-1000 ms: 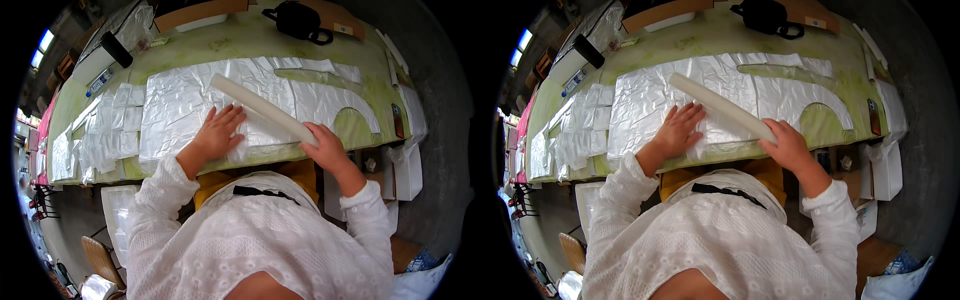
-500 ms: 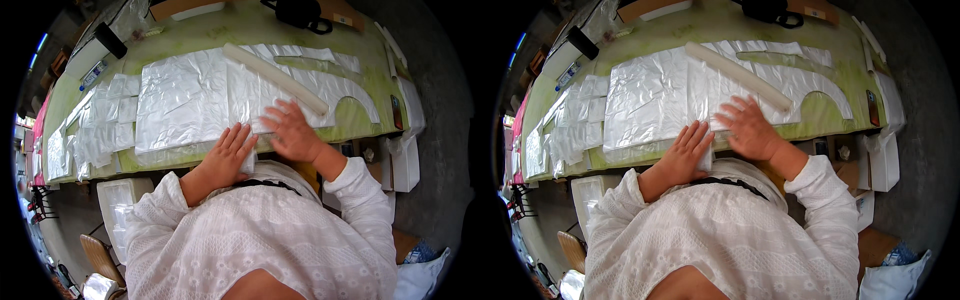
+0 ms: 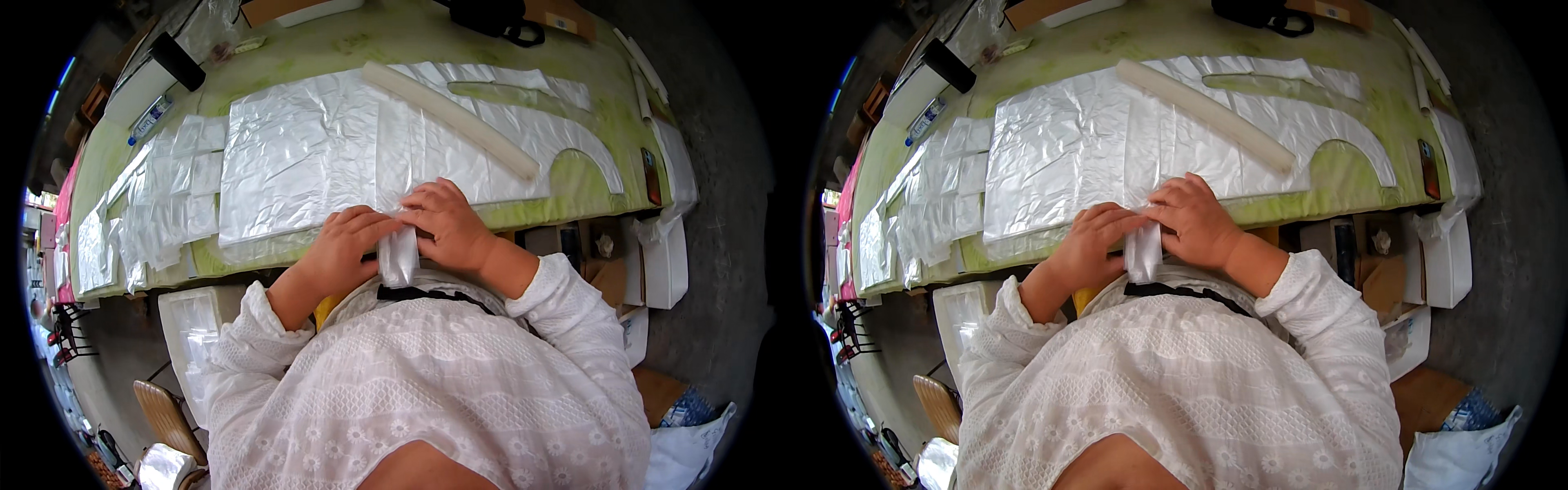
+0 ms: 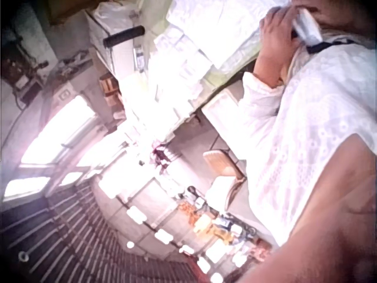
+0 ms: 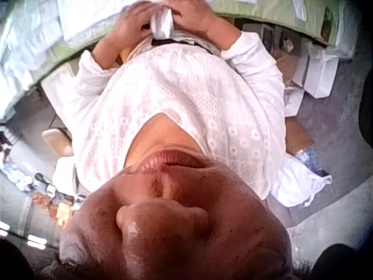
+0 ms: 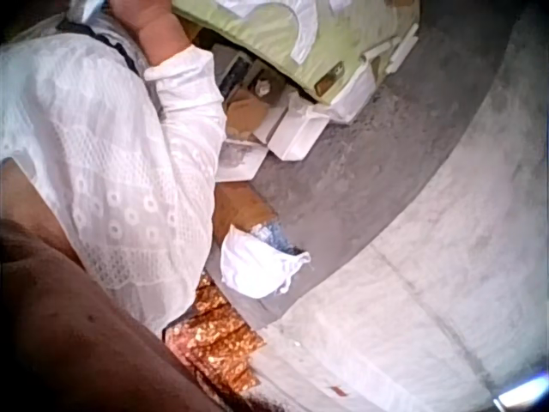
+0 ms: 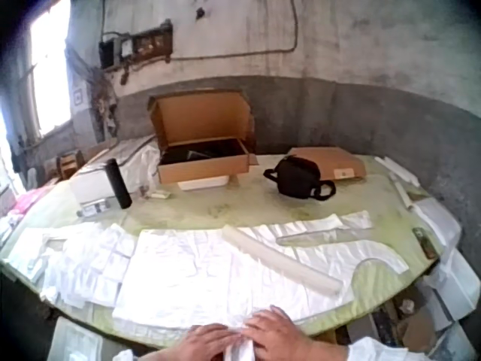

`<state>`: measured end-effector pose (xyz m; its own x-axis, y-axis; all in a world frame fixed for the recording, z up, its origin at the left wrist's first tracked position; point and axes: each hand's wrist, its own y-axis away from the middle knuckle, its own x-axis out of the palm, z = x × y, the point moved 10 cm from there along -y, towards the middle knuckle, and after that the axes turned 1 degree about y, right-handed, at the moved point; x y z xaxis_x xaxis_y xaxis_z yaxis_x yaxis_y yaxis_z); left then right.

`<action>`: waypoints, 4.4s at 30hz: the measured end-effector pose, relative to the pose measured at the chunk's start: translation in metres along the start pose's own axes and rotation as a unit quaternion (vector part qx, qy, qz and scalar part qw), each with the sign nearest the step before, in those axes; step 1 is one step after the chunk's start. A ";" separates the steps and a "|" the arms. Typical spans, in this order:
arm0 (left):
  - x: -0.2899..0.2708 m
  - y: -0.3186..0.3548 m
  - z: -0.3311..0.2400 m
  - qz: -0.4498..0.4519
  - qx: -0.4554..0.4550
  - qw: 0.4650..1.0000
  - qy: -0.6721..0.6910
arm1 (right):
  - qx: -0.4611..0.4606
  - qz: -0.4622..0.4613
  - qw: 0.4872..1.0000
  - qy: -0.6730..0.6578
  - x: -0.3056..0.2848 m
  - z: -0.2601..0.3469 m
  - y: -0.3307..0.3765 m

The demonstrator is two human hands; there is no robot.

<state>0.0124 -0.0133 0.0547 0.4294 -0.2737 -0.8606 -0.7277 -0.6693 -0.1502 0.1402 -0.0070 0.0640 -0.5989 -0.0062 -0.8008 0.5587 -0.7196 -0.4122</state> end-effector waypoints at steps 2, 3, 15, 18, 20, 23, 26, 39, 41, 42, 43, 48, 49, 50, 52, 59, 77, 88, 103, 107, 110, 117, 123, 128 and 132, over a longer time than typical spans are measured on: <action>-0.003 -0.011 0.010 -0.021 -0.022 0.999 0.033 | 0.017 -0.012 0.999 -0.025 -0.001 -0.012 -0.002; -0.005 -0.016 0.013 -0.031 -0.032 0.998 0.049 | 0.026 -0.018 0.999 -0.037 -0.002 -0.018 -0.003; -0.010 -0.039 0.061 -0.186 -0.203 0.958 0.081 | 0.378 0.050 0.920 -0.091 0.012 -0.096 -0.038; -0.010 -0.043 0.062 -0.174 -0.224 0.956 0.074 | 0.390 0.094 0.914 -0.065 0.018 -0.103 -0.044; -0.010 -0.047 0.061 -0.161 -0.205 0.964 0.041 | 0.400 0.111 0.908 -0.060 0.020 -0.106 -0.045; -0.015 -0.054 0.044 -0.180 -0.092 0.978 -0.055 | 0.390 0.114 0.912 -0.051 0.023 -0.110 -0.048; -0.024 -0.052 0.023 -0.247 -0.035 0.968 -0.034 | 0.398 0.109 0.908 -0.065 0.022 -0.110 -0.049; 0.003 -0.048 0.019 -0.119 -0.065 0.990 -0.028 | 0.166 -0.090 0.897 -0.400 0.013 -0.055 0.003; 0.004 -0.045 0.019 -0.120 -0.066 0.990 -0.035 | 0.103 -0.064 0.937 -0.327 0.003 -0.037 -0.001; 0.004 -0.045 0.019 -0.122 -0.064 0.990 -0.033 | 0.067 -0.050 0.949 -0.304 0.002 -0.031 -0.002; 0.004 -0.045 0.017 -0.127 -0.065 0.989 -0.026 | 0.070 -0.038 0.950 -0.301 0.003 -0.033 0.000; 0.002 -0.044 0.027 -0.156 -0.085 0.983 0.043 | 0.150 0.003 0.916 -0.372 0.013 -0.045 0.004; 0.002 -0.043 0.027 -0.159 -0.083 0.983 0.042 | 0.163 -0.003 0.912 -0.376 0.012 -0.044 0.003; 0.000 -0.044 0.027 -0.162 -0.081 0.983 0.041 | 0.175 -0.010 0.908 -0.380 0.012 -0.043 0.001; 0.001 -0.043 0.028 -0.166 -0.084 0.981 0.055 | 0.159 -0.005 0.920 -0.357 0.011 -0.040 0.000; -0.015 -0.030 0.030 -0.204 -0.110 0.969 0.083 | 0.276 0.006 0.901 -0.335 0.016 -0.059 0.006; -0.012 -0.022 0.042 -0.265 -0.166 0.949 0.031 | 0.390 0.099 0.901 -0.159 0.028 -0.092 -0.043; 0.015 -0.055 0.039 -0.075 -0.136 0.983 -0.100 | 0.391 0.055 0.902 -0.173 0.031 -0.086 -0.031; 0.022 -0.033 -0.009 0.041 -0.015 0.998 -0.037 | 0.060 -0.086 0.994 -0.042 -0.026 -0.014 0.017; 0.005 -0.033 0.001 -0.040 -0.040 0.998 0.021 | 0.053 -0.063 0.996 -0.038 -0.023 -0.020 0.017; 0.002 -0.032 0.013 -0.114 -0.054 0.992 0.028 | 0.051 -0.065 0.996 -0.032 -0.026 -0.018 0.014; -0.007 -0.039 0.029 -0.204 -0.125 0.971 -0.013 | 0.142 -0.107 0.984 0.026 -0.013 -0.053 0.003; -0.012 -0.049 0.031 -0.228 -0.141 0.962 -0.052 | 0.165 -0.125 0.969 0.136 -0.014 -0.053 -0.005; -0.007 -0.056 0.042 -0.175 -0.172 0.968 -0.055 | 0.188 -0.071 0.966 0.163 -0.010 -0.062 -0.013; -0.004 -0.056 0.049 -0.182 -0.186 0.965 -0.034 | 0.202 -0.042 0.965 0.161 -0.009 -0.066 -0.018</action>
<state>0.0253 0.0593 0.0429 0.5754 0.0635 -0.8154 -0.2876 -0.9176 -0.2744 0.1733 0.0515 0.0497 -0.3866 0.2335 -0.8922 0.2075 -0.9206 -0.3308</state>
